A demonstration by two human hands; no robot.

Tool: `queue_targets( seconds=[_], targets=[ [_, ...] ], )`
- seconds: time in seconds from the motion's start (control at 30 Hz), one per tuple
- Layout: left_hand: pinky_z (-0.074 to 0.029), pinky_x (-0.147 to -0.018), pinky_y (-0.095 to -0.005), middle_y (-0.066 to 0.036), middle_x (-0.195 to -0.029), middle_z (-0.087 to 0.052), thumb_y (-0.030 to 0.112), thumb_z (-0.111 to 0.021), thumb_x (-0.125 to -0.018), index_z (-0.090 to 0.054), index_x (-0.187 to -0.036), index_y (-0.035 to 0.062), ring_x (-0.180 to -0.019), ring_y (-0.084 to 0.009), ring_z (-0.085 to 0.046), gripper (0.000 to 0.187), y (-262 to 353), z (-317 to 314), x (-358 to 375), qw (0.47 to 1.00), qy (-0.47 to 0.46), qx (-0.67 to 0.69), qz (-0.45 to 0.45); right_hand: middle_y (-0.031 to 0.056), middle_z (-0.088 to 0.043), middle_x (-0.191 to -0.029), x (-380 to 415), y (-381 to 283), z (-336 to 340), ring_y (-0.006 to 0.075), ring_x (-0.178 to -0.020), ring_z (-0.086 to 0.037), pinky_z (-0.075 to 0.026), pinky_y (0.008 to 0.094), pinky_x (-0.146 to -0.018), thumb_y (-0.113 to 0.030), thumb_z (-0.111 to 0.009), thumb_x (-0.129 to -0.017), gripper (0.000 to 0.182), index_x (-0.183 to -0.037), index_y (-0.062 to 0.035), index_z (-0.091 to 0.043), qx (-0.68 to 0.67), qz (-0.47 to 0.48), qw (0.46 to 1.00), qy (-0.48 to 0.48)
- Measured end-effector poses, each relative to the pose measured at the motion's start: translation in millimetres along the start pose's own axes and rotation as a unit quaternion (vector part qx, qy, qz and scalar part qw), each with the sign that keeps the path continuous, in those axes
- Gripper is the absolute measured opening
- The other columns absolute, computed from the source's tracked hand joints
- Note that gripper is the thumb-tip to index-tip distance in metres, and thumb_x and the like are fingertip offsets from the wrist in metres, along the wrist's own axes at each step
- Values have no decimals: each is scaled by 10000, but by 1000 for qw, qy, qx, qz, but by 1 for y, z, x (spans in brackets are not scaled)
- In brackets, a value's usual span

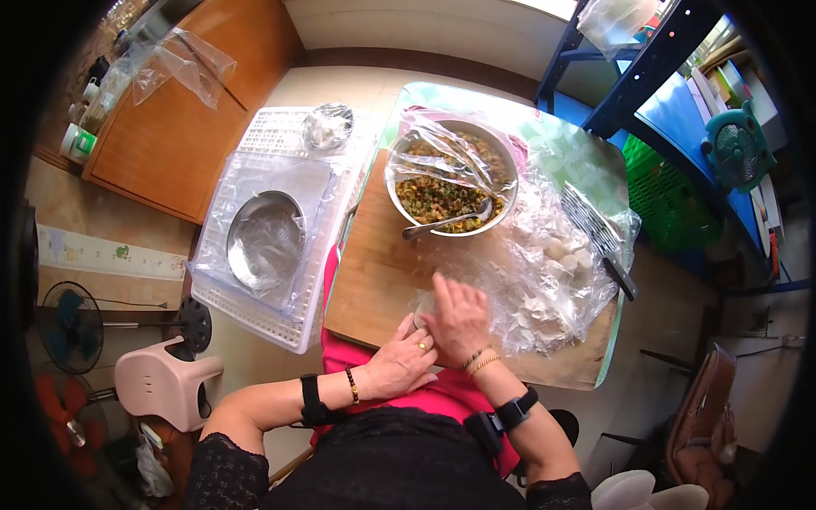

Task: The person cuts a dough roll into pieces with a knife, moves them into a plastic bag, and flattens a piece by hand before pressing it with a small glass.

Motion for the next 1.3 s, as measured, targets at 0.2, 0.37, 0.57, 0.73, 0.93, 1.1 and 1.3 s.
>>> queue_targets(
  seconds=[0.2, 0.37, 0.57, 0.73, 0.93, 1.1, 1.3],
  targets=[
    [-265, -1101, -567, -182, -1161, -502, 367, -682, -826, -520, -1211, 8, -1151, -347, -469, 551, -12, 21, -3, 993, 103, 31, 38, 149, -605, -997, -15, 93, -7, 324, -950, -561, -388, 429, -888, -429, -713, -780, 733, -1320, 6, -472, -50, -192, 978, 62],
    [-290, -1078, -542, -201, -1213, -488, 377, -698, -807, -516, -1232, 5, -1157, -370, -464, 593, -18, 27, -10, 985, 160, -12, 61, 187, -595, -1084, 18, 114, 14, 355, -985, -555, -444, 425, -903, -195, -767, -743, 812, -1423, 3, -369, -166, -249, 952, 68],
    [-298, -1093, -537, -217, -1323, -453, 349, -686, -818, -522, -1235, -8, -1278, -387, -408, 573, 19, 14, -30, 992, 115, 20, -55, 209, -550, -1215, 27, 62, 51, 361, -1046, -530, -424, 429, -912, -183, -731, -772, 789, -1437, 9, -353, -93, -125, 987, 27],
    [-276, -1109, -549, -221, -1317, -475, 318, -690, -809, -528, -1241, -18, -1313, -368, -389, 570, 21, -8, -27, 996, 5, 49, -74, 200, -536, -1259, 49, 28, 17, 344, -1090, -523, -387, 449, -936, -227, -732, -764, 797, -1425, 20, -361, 27, -87, 996, -3],
    [-256, -1125, -550, -174, -1352, -460, 307, -683, -832, -501, -1270, 14, -1329, -329, -387, 557, 22, 2, -19, 995, 64, 33, -67, 148, -561, -1161, 26, 95, 17, 300, -1090, -519, -367, 441, -951, -406, -737, -786, 792, -1382, -3, -406, 33, -215, 976, 21],
    [-260, -1121, -554, -187, -1347, -458, 296, -691, -821, -500, -1271, 18, -1325, -350, -385, 562, 16, 11, -14, 993, 97, 49, -50, 158, -587, -1099, 29, 124, 34, 325, -1023, -547, -439, 418, -875, -246, -757, -779, 757, -1395, 6, -395, -99, -249, 958, 100],
    [-267, -1115, -562, -183, -1316, -471, 279, -696, -809, -503, -1264, 18, -1321, -357, -380, 560, 19, 4, -17, 996, 58, 35, -65, 187, -559, -1206, 33, 30, 26, 331, -1079, -534, -406, 436, -919, -197, -720, -794, 730, -1415, 0, -390, -27, -100, 994, 23]
  ],
)
Point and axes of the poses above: each hand's wrist, its own x-axis away from the middle knuckle, its own z-axis out of the back of the hand, y = z × x, the point moved 10 cm from there along -x, towards the middle knuckle
